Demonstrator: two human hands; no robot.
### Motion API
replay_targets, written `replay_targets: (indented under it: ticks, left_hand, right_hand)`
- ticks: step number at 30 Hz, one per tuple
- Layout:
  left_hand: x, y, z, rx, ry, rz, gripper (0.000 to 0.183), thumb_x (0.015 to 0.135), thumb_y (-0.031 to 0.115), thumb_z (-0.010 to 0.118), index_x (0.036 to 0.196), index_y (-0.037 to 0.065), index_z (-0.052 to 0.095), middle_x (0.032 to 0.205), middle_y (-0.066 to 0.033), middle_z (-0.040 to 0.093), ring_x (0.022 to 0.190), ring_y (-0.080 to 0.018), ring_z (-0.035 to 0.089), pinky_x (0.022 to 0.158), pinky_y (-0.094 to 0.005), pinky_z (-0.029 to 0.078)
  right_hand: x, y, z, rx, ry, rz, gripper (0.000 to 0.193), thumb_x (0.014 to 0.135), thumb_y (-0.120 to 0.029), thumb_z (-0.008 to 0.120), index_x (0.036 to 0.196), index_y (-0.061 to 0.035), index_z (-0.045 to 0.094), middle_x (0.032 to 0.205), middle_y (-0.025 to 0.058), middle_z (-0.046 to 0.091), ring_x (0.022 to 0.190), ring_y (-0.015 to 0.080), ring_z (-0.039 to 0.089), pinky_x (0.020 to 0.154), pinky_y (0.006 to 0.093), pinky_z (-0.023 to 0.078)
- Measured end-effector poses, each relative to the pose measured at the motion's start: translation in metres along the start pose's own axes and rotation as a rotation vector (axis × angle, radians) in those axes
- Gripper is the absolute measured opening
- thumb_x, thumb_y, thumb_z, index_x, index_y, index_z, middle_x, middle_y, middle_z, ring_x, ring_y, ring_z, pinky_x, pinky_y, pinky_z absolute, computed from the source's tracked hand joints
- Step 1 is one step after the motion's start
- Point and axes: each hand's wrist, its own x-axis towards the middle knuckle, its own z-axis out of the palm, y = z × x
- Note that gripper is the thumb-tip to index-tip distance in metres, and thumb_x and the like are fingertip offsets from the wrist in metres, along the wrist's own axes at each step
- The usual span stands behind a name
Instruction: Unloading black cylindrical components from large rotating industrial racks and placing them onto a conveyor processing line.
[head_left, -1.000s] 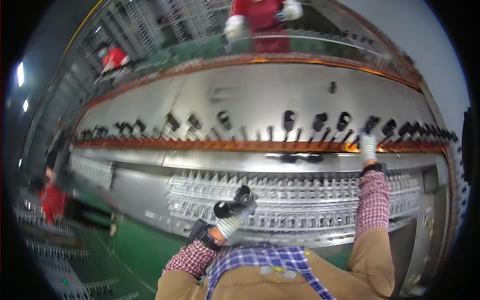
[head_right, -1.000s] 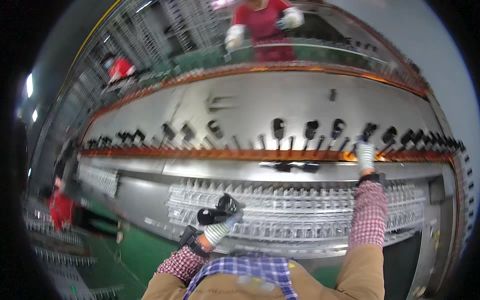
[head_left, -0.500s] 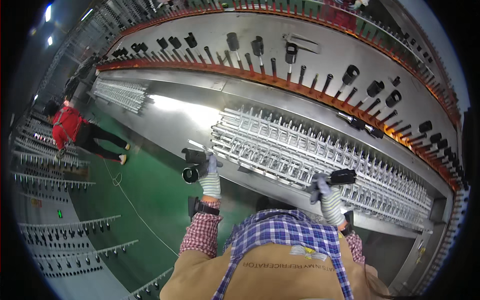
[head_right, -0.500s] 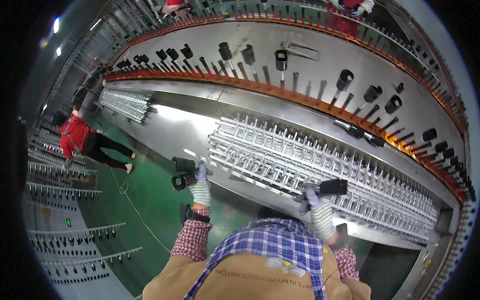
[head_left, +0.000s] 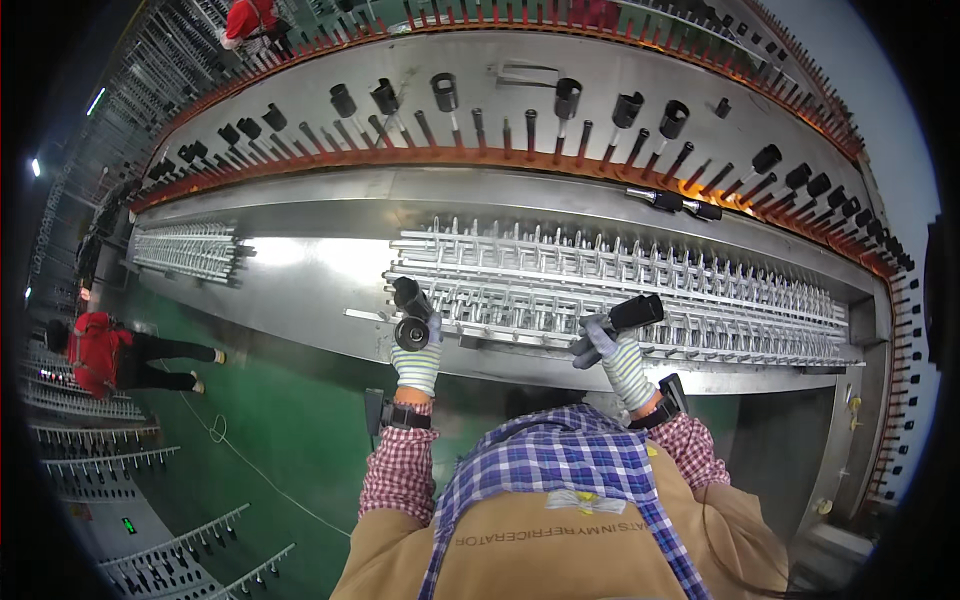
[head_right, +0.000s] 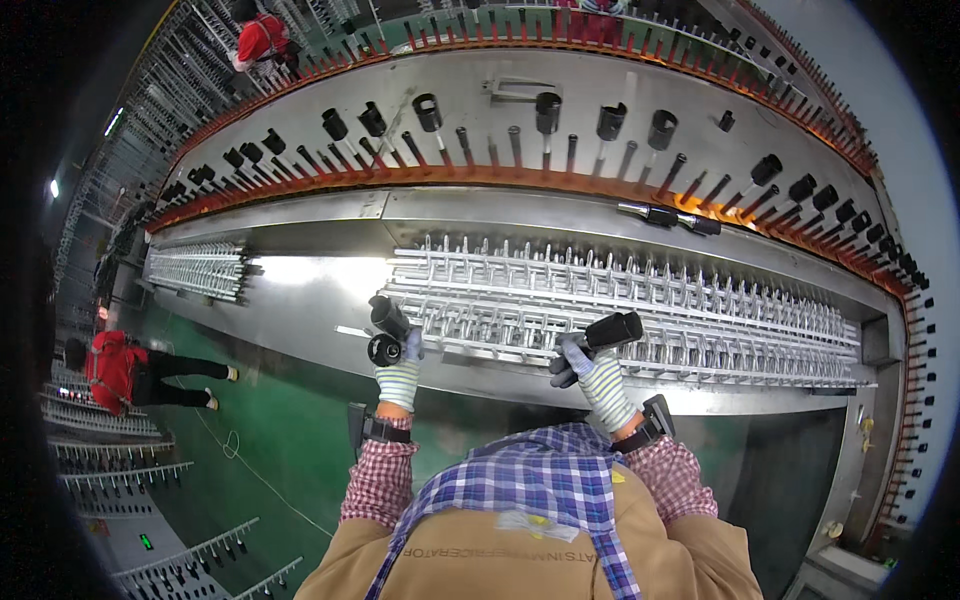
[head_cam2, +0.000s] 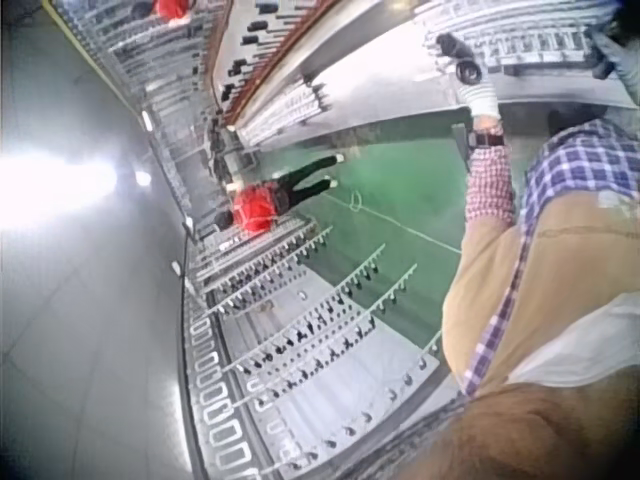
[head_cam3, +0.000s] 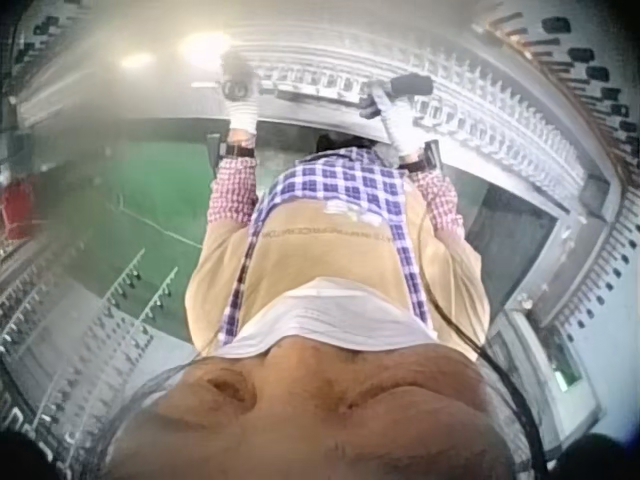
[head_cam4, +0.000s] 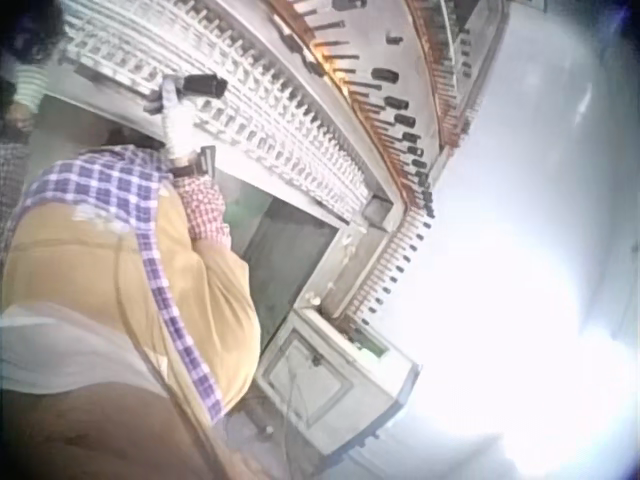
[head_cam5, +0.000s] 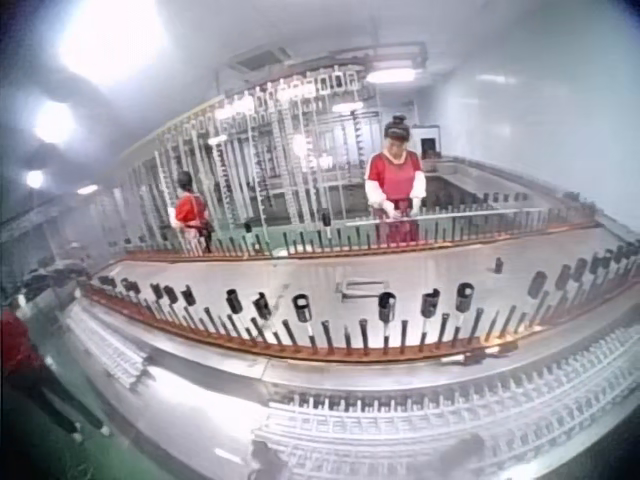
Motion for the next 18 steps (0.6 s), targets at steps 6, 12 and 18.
replay_targets:
  ticks: [6, 12, 18]
  left_hand:
    - [0.008, -0.028, 0.022, -0.028, -0.160, -0.043, 0.035, 0.077, 0.039, 0.057, 0.082, 0.004, 0.058, 0.071, -0.0039, 0.060, 0.068, -0.0146, 0.056, 0.064, -0.0271, 0.045]
    - [-0.019, -0.009, -0.003, -0.551, -0.172, -0.228, 0.044, 0.074, 0.037, 0.058, 0.102, 0.005, 0.050, 0.092, -0.0112, 0.058, 0.071, -0.0161, 0.058, 0.056, -0.0283, 0.046]
    - [-0.055, 0.067, -0.013, -0.934, -0.395, 0.027, 0.039, 0.079, 0.025, 0.058, 0.108, 0.003, 0.045, 0.090, -0.0074, 0.057, 0.069, -0.0126, 0.054, 0.059, -0.0254, 0.046]
  right_hand:
    - [0.005, 0.001, 0.002, 0.031, 0.004, -0.018, 0.024, 0.080, -0.019, 0.055, 0.092, 0.0011, 0.051, 0.065, 0.0115, 0.057, 0.052, 0.0183, 0.058, 0.046, 0.0249, 0.048]
    - [0.005, 0.007, 0.008, 0.064, -0.094, -0.028, 0.026, 0.080, -0.019, 0.055, 0.095, 0.0011, 0.051, 0.072, 0.0100, 0.057, 0.059, 0.0163, 0.058, 0.053, 0.0265, 0.049]
    - [0.022, 0.049, 0.034, -0.405, -0.103, -0.074, 0.032, 0.084, -0.031, 0.047, 0.092, -0.0007, 0.050, 0.067, 0.0074, 0.058, 0.055, 0.0154, 0.057, 0.047, 0.0269, 0.043]
